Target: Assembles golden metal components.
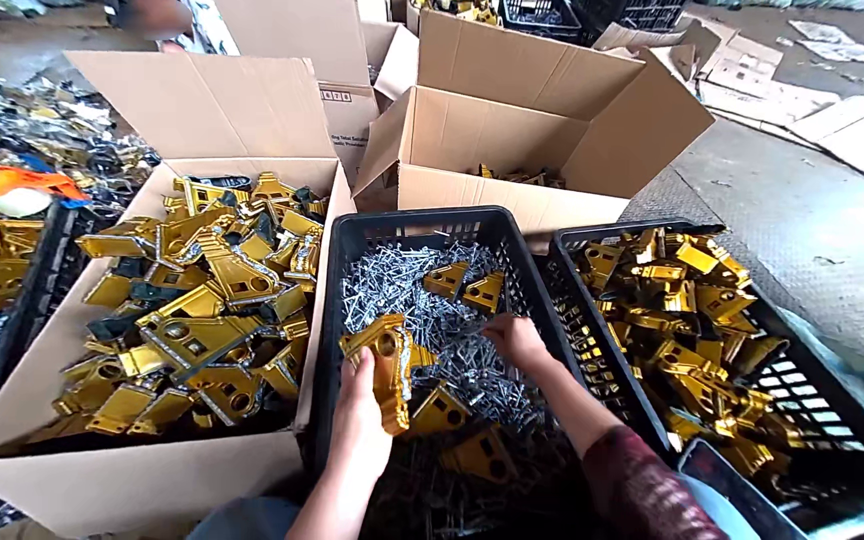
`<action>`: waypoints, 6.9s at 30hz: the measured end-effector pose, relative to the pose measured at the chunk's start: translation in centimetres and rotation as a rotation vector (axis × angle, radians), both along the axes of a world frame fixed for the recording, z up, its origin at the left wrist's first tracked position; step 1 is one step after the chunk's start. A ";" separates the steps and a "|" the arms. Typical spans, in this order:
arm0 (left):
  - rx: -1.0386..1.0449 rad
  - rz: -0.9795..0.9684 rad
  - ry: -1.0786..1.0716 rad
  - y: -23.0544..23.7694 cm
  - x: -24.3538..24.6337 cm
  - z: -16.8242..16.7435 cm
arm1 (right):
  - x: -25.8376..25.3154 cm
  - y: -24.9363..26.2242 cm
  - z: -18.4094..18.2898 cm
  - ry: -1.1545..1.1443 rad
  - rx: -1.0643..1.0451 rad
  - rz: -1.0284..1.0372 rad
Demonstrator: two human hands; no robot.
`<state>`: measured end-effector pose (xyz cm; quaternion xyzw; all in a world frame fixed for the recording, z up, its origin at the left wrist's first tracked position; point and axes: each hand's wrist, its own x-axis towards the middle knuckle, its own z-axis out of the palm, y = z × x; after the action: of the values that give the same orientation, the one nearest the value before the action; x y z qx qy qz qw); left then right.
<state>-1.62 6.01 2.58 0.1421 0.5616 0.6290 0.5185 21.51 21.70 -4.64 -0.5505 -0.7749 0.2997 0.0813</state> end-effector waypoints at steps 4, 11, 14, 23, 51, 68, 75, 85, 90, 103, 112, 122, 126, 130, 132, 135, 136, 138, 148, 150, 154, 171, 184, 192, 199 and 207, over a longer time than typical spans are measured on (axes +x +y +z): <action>0.183 -0.063 0.320 -0.2 -0.3 -0.2 | 0.2 -3.8 6.2 0.746 -0.322 -0.150; 0.197 -0.410 0.897 -0.8 0.0 -0.9 | 0.5 -9.3 8.5 1.042 -0.158 -0.023; 0.194 -0.545 0.572 -1.2 0.8 -0.7 | 0.2 -9.8 7.6 1.116 -0.076 0.090; 0.111 -0.505 0.344 -1.3 1.2 -0.4 | -0.7 -9.4 6.0 1.171 -0.001 0.245; 0.429 -0.464 0.186 -1.6 1.4 -0.3 | -3.4 -11.1 4.6 1.159 -0.045 0.401; 0.314 -0.736 0.365 -1.2 1.0 -1.9 | -3.2 -11.8 5.4 0.622 0.326 0.348; 0.374 -0.673 0.496 -1.2 1.7 -2.7 | -2.8 -12.0 5.4 0.727 0.081 0.164; 0.464 -0.711 0.176 -1.3 1.1 -1.6 | -4.2 -11.3 6.1 1.285 -0.644 -0.285; 0.299 -0.454 0.504 -0.2 2.5 -3.6 | -1.5 -6.4 2.3 0.014 -0.104 -0.242; -0.144 -0.146 -0.018 0.8 2.2 -2.0 | 0.3 -8.0 2.5 0.329 -0.158 -0.560; -0.160 -0.013 0.245 1.7 1.8 -2.3 | -0.3 -19.7 3.5 0.570 0.688 -0.208; -0.171 -0.022 0.230 1.3 2.2 -2.2 | -2.1 -21.4 3.5 0.602 0.539 -0.143; -0.166 -0.105 0.253 1.6 2.1 -2.4 | -2.4 -20.8 3.4 0.349 0.079 -0.140; 0.009 -0.258 0.403 1.3 1.8 -3.5 | -2.0 -20.0 3.4 0.539 0.366 -0.207; 0.002 -0.292 0.546 1.3 1.8 -3.7 | -2.0 -19.8 3.4 0.587 0.668 -0.135; -0.022 -0.340 0.766 0.9 1.4 -3.1 | -2.2 -20.0 3.0 0.291 0.762 -0.014; -0.017 -0.350 0.815 0.8 1.3 -3.2 | -2.4 -20.0 2.8 0.165 0.692 0.008; -0.044 -0.363 0.861 0.8 1.2 -3.2 | -2.7 -20.0 2.4 0.135 0.658 0.016; -0.126 -0.421 0.909 0.3 1.4 -2.5 | -2.6 -19.9 2.1 0.290 0.805 0.038; -0.130 -0.426 0.902 0.1 1.4 -2.5 | -2.6 -19.9 2.1 0.286 0.817 0.033; -0.097 -0.430 0.876 0.1 1.1 -2.7 | -2.9 -19.8 1.2 0.168 0.751 0.007; -0.051 -0.365 0.800 0.2 0.3 -3.2 | -1.1 -15.5 2.8 -0.003 0.432 -0.302; 0.139 0.020 0.467 -0.4 -1.0 0.5 | -5.9 -18.1 0.4 -0.491 0.029 0.297; 0.071 0.101 0.247 -0.5 -1.7 2.4 | -14.6 -16.2 1.4 -0.718 -0.156 0.549; 0.078 0.239 0.220 -0.1 -3.5 1.4 | -12.5 -12.8 5.3 -0.558 -0.221 0.288; 0.220 0.101 0.079 0.8 -0.4 0.4 | -6.0 -9.0 7.2 0.931 -0.627 -0.332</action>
<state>-1.97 6.84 2.95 0.1942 0.5157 0.7060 0.4449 15.51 12.72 2.61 -0.4729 -0.4353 0.7081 0.2924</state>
